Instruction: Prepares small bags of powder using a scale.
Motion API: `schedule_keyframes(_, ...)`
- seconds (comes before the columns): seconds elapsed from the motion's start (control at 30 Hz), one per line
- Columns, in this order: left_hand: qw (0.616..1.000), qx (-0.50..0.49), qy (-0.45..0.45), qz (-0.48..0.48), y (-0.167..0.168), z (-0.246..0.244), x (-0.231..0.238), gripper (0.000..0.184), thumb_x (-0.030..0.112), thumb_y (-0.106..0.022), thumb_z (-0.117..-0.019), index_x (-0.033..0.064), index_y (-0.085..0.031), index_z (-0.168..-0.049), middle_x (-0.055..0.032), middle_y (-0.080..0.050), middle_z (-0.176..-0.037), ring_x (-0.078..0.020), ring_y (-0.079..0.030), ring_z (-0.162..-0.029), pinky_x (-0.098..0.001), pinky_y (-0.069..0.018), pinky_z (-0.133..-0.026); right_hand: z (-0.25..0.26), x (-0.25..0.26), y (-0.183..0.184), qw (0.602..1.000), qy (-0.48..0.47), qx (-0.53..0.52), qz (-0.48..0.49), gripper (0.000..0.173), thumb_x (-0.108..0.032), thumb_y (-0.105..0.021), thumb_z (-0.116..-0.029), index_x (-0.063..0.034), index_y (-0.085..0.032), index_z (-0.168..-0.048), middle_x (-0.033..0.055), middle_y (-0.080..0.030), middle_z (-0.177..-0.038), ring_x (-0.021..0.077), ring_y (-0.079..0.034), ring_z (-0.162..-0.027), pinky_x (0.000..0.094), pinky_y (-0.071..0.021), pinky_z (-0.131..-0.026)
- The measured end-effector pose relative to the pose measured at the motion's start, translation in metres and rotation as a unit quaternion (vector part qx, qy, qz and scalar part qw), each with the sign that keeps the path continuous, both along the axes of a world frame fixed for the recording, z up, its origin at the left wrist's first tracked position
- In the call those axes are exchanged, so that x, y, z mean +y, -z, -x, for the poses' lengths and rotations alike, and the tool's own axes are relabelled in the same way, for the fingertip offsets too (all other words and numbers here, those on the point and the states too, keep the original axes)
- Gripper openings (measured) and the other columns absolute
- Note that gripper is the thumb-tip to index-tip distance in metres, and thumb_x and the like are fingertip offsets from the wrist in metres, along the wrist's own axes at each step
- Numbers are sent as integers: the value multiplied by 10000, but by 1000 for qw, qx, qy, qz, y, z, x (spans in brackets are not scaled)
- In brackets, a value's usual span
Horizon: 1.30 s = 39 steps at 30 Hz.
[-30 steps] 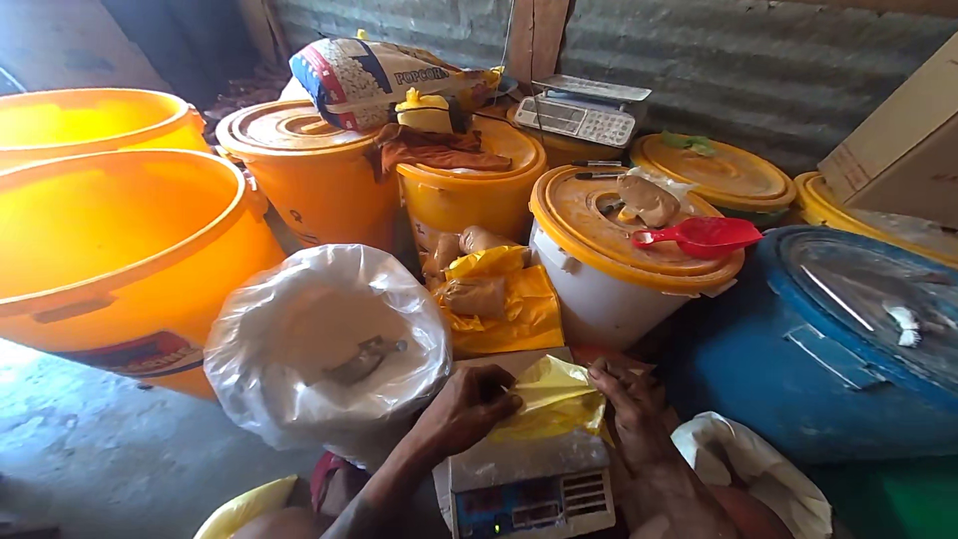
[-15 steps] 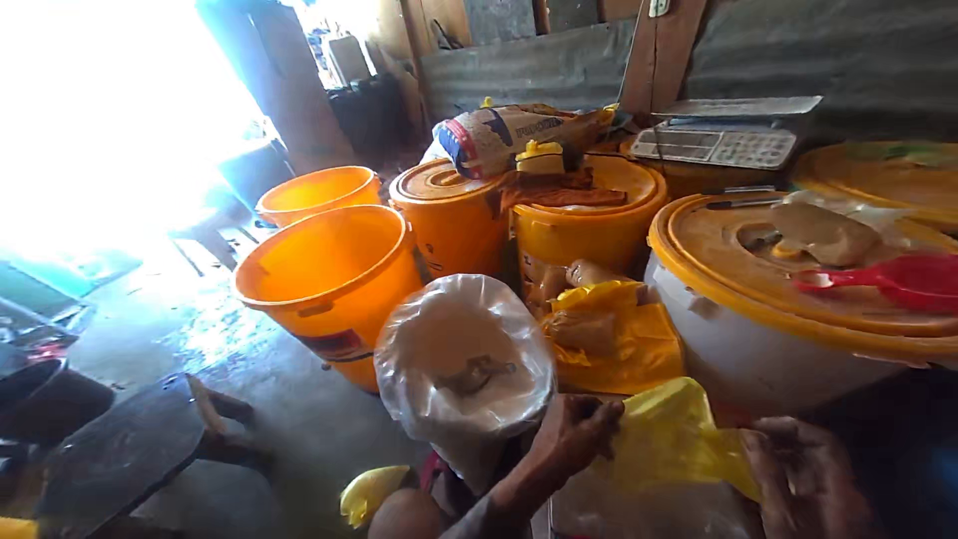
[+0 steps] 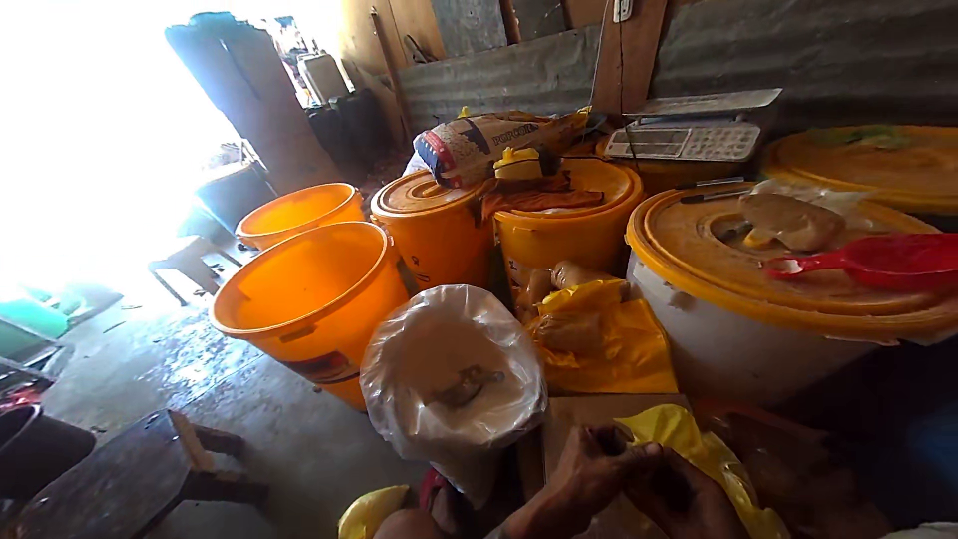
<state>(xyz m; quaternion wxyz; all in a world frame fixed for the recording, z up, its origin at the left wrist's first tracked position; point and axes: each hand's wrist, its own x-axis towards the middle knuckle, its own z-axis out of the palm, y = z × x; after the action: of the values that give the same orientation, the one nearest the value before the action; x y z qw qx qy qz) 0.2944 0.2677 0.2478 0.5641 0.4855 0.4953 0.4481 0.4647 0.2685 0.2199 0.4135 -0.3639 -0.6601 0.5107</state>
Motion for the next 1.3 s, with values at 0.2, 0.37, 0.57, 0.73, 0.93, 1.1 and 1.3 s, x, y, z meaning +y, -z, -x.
schedule_keyframes(0.2,995,-89,34,25,-4,6,-1,156,171,-745,-933,76,-652,-849,8,-653,-743,-84,-632,-689,-286,-549,-690,-3,4,-3,996,-25,83,14,111,3,-720,-900,-38,-693,-999,-36,-707,-844,23,-645,-724,208,-564,-673)
schedule_keyframes(0.37,992,-118,28,25,-5,11,0,143,146,-758,-922,80,-651,-853,-2,-670,-751,-88,-651,-695,-284,-564,-695,-4,6,-9,988,-59,136,39,112,-46,-694,-944,-32,-673,-1053,-14,-702,-874,46,-638,-721,216,-553,-658)
schedule_keyframes(0.57,989,-135,52,35,4,13,2,164,198,-782,-908,113,-661,-837,9,-681,-757,-75,-660,-699,-266,-563,-685,-5,6,-10,980,-79,159,88,52,-81,-701,-950,-61,-669,-986,-36,-678,-826,38,-618,-688,212,-542,-640)
schedule_keyframes(0.73,969,-236,66,35,-2,14,6,175,255,-780,-909,184,-674,-789,21,-694,-774,-73,-675,-736,-275,-571,-723,-13,9,-15,962,-49,232,134,98,-74,-626,-991,-151,-658,-938,-32,-657,-808,58,-606,-659,234,-548,-619)
schedule_keyframes(0.93,992,-8,-122,-43,-15,22,22,249,42,-787,-810,92,-569,-702,-1,-593,-626,-111,-613,-569,-279,-557,-578,-32,25,-35,910,82,359,193,171,-114,-421,-1042,-174,-575,-1002,3,-701,-948,136,-694,-815,328,-603,-694)
schedule_keyframes(1.1,940,247,-204,-114,-7,25,30,231,152,-770,-796,140,-568,-684,57,-495,-571,-71,-485,-504,-267,-421,-506,-38,29,-40,870,104,414,247,193,-121,-425,-1050,-164,-601,-983,19,-708,-912,155,-710,-832,382,-618,-763)
schedule_keyframes(1.3,955,240,-113,-136,-2,20,22,146,92,-779,-811,79,-644,-865,25,-591,-697,-72,-570,-600,-246,-497,-564,-34,14,-34,925,55,319,200,178,-2,-600,-962,-159,-585,-1046,-28,-716,-930,99,-708,-839,318,-621,-801)
